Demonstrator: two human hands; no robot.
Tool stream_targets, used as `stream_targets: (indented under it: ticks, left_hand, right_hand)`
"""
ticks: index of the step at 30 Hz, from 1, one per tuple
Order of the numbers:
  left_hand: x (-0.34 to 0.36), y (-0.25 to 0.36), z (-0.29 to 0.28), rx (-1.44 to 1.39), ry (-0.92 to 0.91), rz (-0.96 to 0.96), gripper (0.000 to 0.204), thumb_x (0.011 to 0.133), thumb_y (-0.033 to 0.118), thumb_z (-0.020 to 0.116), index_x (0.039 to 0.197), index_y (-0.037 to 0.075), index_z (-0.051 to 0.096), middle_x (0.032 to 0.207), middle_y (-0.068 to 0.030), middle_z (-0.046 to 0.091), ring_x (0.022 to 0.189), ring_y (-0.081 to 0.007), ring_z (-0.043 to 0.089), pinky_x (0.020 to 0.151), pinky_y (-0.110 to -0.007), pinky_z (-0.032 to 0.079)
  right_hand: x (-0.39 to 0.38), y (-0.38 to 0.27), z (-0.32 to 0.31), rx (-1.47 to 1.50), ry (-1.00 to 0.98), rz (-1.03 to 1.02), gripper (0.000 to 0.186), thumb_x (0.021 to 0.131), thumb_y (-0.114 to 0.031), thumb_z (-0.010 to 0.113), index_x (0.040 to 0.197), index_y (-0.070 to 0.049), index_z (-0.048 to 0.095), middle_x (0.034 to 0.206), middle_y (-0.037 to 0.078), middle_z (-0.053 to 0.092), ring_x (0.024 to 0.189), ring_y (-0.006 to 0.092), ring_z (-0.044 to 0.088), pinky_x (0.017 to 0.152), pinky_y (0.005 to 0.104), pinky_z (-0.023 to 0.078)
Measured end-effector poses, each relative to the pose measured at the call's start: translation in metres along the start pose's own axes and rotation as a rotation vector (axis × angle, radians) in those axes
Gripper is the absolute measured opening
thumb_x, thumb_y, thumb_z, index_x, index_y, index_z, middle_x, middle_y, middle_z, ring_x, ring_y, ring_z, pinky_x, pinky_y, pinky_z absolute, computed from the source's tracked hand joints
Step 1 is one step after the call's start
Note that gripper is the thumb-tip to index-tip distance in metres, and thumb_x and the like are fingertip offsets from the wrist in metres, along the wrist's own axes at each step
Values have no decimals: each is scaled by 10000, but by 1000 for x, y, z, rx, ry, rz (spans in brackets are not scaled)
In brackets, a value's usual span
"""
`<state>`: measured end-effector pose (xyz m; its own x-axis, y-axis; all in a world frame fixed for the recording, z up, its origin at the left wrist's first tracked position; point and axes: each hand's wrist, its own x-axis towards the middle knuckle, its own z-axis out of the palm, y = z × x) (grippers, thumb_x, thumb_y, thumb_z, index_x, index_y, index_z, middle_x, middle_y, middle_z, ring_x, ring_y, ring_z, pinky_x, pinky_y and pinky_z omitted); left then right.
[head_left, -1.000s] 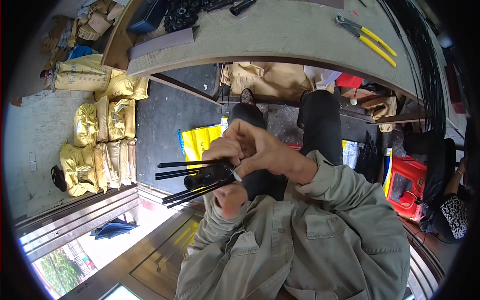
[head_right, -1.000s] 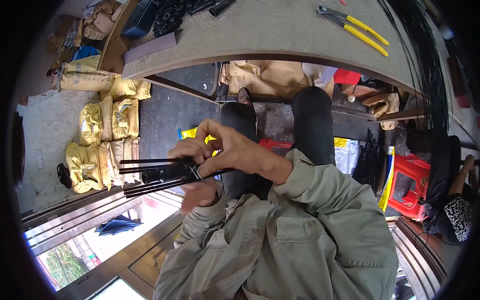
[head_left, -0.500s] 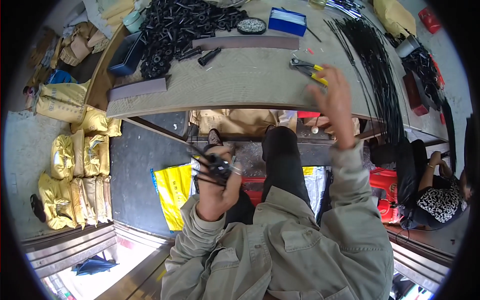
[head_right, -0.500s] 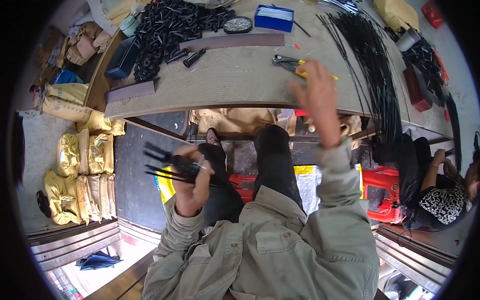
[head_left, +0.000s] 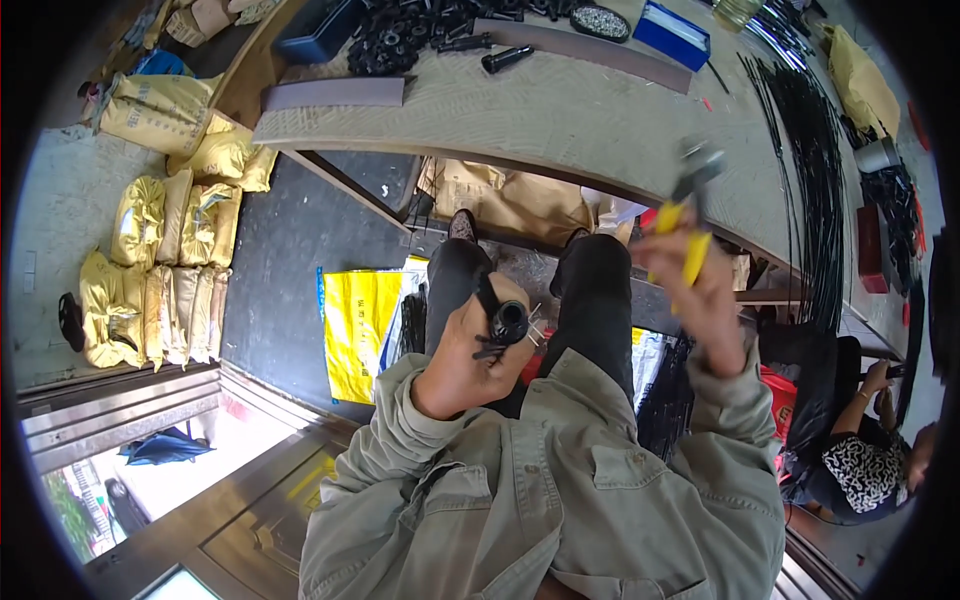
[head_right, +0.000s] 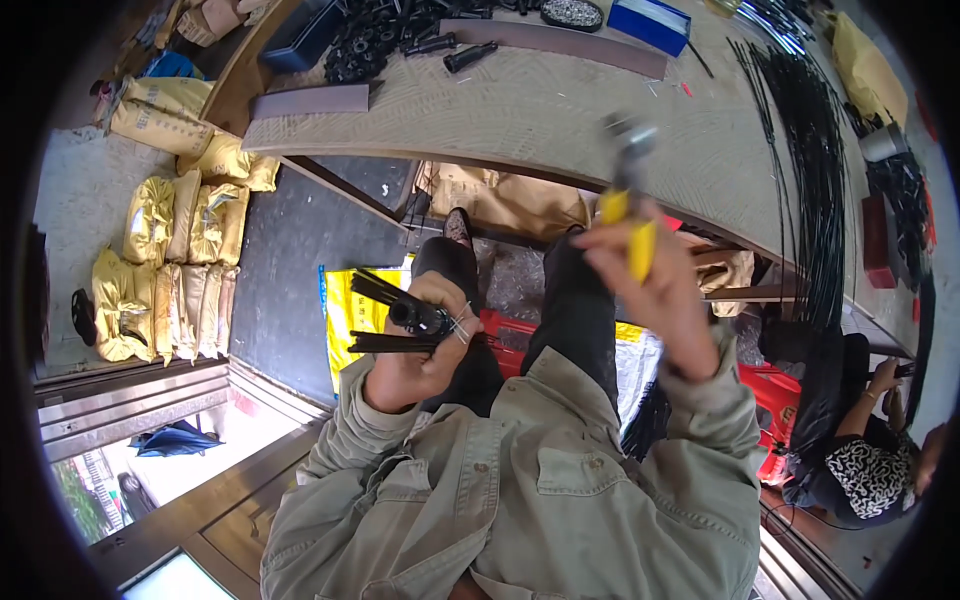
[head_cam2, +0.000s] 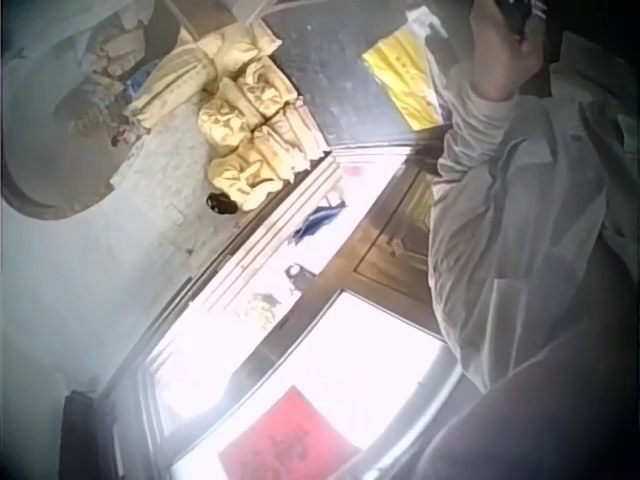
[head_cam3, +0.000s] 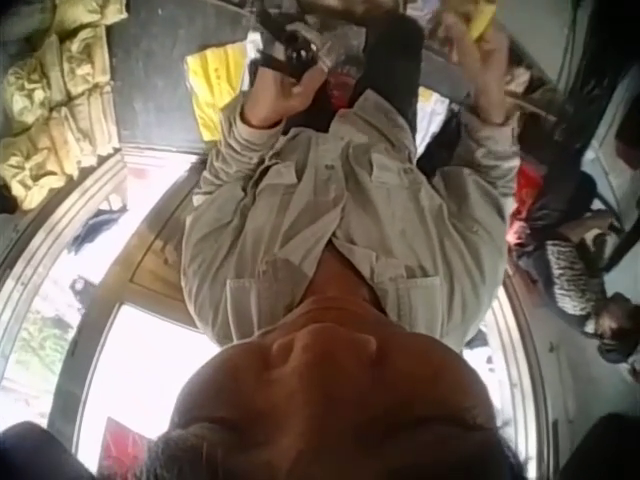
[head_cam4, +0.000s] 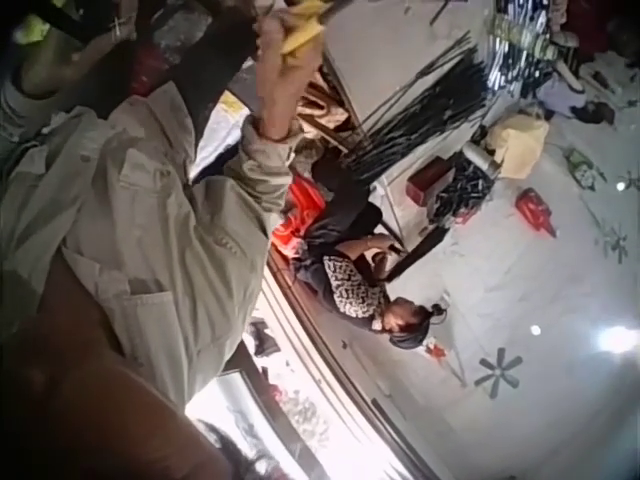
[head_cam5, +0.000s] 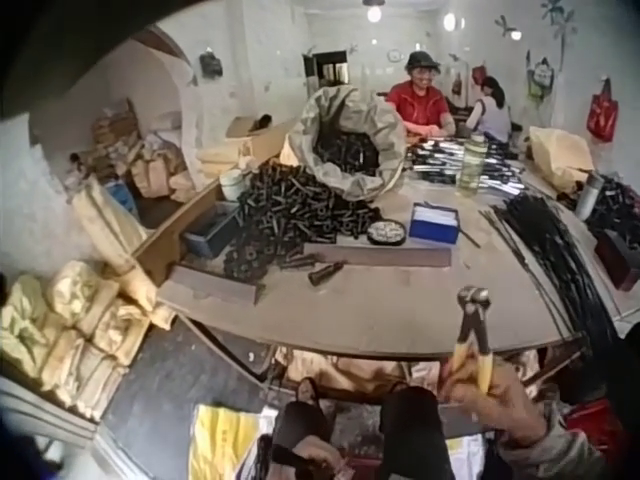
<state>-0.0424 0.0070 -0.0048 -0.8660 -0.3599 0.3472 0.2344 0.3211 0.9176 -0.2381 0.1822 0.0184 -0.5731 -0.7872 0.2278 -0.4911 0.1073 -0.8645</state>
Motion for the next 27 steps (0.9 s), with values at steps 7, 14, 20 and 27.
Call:
stream_targets:
  ticks: [7, 14, 20, 27]
  left_hand:
    - [-5, 8, -7, 16, -30, -42, 178, 782, -62, 567, 882, 27, 450, 801, -90, 477, 676, -160, 453, 623, -280, 376]
    - [-4, 1, -8, 113, -78, 89, 396, 660, -48, 613, 1009, -5, 430, 806, -156, 496, 693, -363, 554, 613, -351, 451]
    - [-6, 0, -8, 83, -47, 38, 374, 650, -64, 582, 985, -2, 430, 847, -162, 498, 718, -347, 540, 632, -348, 444]
    - [-9, 2, -4, 115, 15, 105, 452, 647, -60, 637, 1032, -8, 406, 838, -155, 489, 667, -350, 550, 596, -338, 449]
  right_hand:
    - [-7, -48, 15, -1267, 169, -614, 280, 767, -107, 686, 1042, -104, 630, 1222, 31, 512, 1138, 206, 508, 1006, 479, 315]
    - [-14, -45, 6, -1538, 237, -874, 254, 815, -334, 660, 1010, -186, 591, 1281, -19, 396, 1246, 157, 404, 1035, 589, 244]
    - [-23, -20, 32, -1440, 403, -783, 272, 747, -228, 760, 943, -159, 585, 1124, -8, 479, 1079, 150, 527, 1065, 555, 219]
    - [-38, 0, 60, -1194, 471, -670, 229, 717, -121, 768, 869, -125, 597, 1047, 30, 502, 947, 214, 545, 973, 463, 334]
